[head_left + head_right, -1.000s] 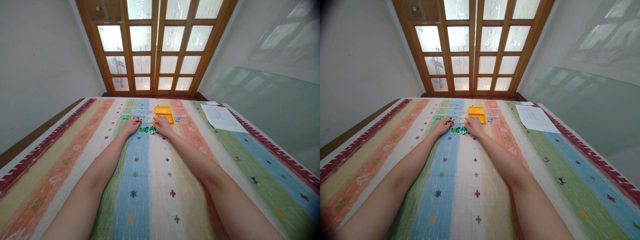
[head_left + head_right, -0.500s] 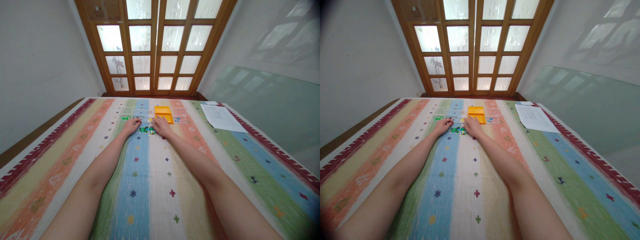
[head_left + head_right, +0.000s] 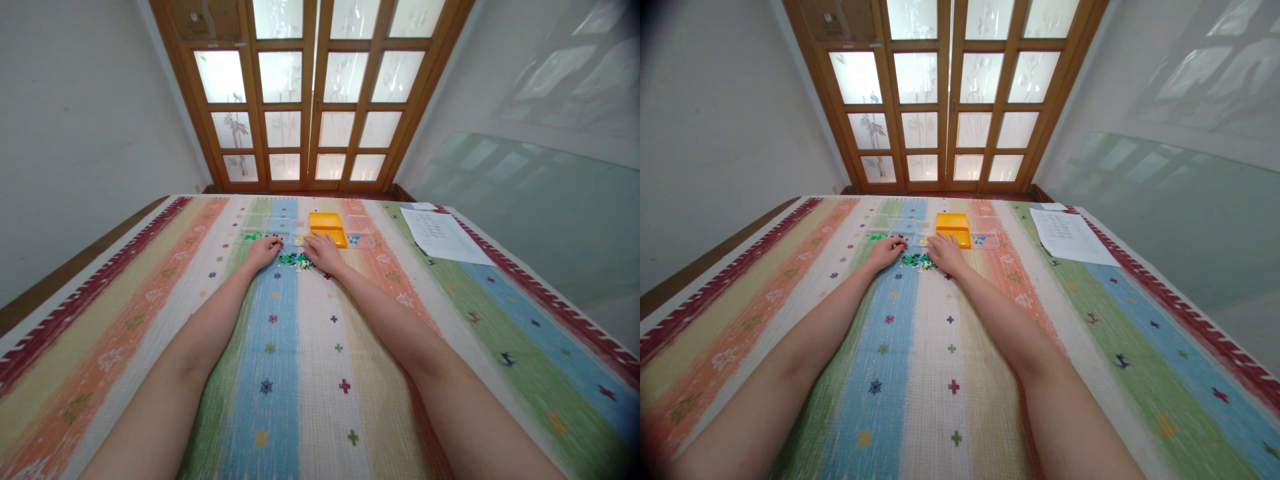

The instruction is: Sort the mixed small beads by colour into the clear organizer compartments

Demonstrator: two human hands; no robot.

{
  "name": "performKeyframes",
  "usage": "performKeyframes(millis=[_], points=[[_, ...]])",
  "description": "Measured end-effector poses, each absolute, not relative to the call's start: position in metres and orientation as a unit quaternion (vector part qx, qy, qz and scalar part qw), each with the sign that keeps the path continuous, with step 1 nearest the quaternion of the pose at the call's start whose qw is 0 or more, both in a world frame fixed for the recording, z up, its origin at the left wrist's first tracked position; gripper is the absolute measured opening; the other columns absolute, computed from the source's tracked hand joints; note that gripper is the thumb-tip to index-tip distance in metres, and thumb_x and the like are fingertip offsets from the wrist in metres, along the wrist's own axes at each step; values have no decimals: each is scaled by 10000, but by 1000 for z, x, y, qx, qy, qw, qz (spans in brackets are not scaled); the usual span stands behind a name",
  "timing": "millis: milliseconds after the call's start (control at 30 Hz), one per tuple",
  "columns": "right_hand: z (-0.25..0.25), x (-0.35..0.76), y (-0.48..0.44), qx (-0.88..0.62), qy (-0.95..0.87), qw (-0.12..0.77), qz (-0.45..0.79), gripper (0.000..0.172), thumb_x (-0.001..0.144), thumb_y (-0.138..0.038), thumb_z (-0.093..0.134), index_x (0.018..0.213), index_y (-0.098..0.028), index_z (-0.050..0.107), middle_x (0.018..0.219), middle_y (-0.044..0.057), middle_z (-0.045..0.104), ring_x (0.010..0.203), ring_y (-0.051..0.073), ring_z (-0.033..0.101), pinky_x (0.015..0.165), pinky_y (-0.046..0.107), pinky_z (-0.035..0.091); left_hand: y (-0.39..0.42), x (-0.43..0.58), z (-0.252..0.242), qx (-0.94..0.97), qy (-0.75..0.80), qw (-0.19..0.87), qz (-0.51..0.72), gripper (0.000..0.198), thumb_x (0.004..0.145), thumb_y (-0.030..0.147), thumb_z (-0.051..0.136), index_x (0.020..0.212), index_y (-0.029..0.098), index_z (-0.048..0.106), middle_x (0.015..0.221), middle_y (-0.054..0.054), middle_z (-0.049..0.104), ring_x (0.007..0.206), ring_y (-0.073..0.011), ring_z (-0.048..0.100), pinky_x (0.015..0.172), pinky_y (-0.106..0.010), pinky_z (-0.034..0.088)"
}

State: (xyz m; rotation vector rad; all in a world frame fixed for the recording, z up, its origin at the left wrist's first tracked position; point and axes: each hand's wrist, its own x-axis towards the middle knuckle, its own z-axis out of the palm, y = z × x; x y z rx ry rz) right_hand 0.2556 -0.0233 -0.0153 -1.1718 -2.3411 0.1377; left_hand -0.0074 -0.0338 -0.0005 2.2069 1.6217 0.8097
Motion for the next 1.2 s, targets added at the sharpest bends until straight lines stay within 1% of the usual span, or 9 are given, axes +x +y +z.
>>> performKeyframes(millis=[533, 833, 1200], points=[[-15, 256, -24, -429, -865, 254, 48, 471, 999, -370, 565, 1445, -217, 575, 1491, 99, 583, 1485, 297, 399, 1236, 567, 213, -31, -7, -4, 764, 567, 138, 275, 284, 918, 297, 512, 1038, 247, 765, 1059, -27, 774, 981, -218, 677, 926, -319, 501], [-14, 255, -24, -425, -871, 242, 52, 507, 1001, -373, 552, 1484, -221, 538, 1531, 106, 541, 1495, 292, 386, 1237, 567, 220, -33, -6, -2, 762, 571, 139, 272, 285, 921, 293, 507, 1039, 262, 766, 1073, -20, 777, 1028, -223, 679, 937, -319, 504], [-10, 254, -28, -415, -884, 205, 65, 557, 1054, -484, 438, 1551, -233, 465, 1602, 101, 452, 1535, 272, 323, 1268, 547, 176, -32, -7, -4, 762, 569, 137, 277, 280, 925, 290, 512, 1042, 262, 765, 1080, -20, 776, 1019, -214, 680, 925, -306, 500]])
